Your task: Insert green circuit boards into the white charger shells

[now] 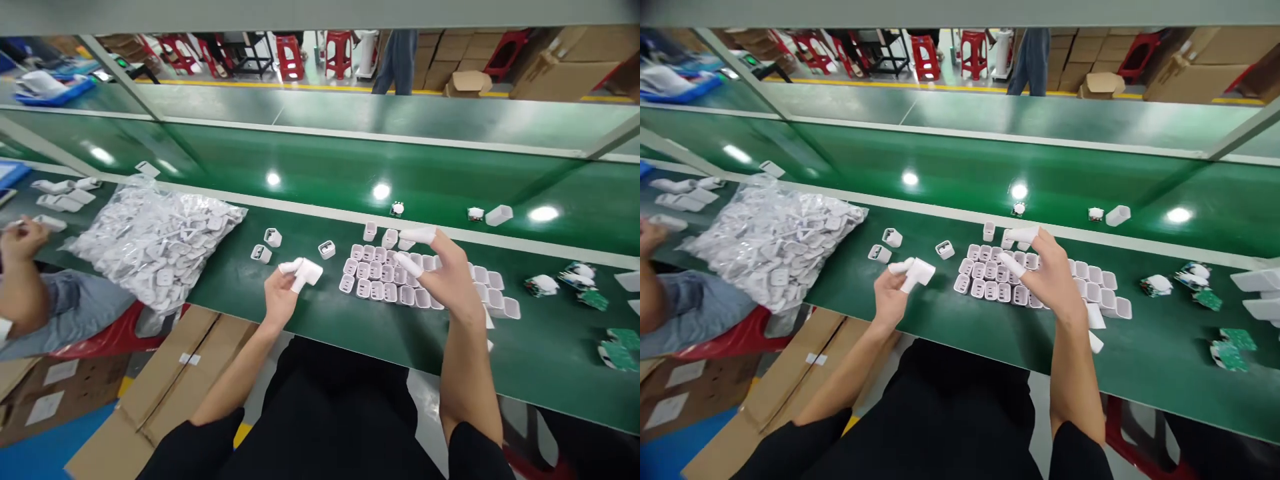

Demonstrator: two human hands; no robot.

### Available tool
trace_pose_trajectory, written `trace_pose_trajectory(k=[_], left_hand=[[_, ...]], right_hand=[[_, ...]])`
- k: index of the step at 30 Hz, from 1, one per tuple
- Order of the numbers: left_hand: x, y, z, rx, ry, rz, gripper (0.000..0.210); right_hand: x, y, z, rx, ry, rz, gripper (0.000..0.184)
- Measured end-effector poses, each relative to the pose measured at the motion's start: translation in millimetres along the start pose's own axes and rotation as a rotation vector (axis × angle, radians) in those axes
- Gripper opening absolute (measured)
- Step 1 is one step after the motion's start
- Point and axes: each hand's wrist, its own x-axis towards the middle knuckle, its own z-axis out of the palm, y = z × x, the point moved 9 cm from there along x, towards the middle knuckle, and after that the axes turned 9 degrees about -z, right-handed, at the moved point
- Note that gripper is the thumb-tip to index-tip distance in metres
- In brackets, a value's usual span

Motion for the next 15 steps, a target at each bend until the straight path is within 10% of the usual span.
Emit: trace_pose_trajectory(k=[5, 15], left_hand=[[-14.6, 18.3, 15.9, -0.840, -0.037, -0.457, 0.045], [-33.6, 32.1, 31.0, -1.050, -0.130, -0.697, 0.034]], right_hand=[[-10.9, 2.3, 5.8, -0.022, 0.095, -0.039, 0.037], [-15.5, 13.6, 15.9, -0.032, 0.077, -0.039, 0.033]])
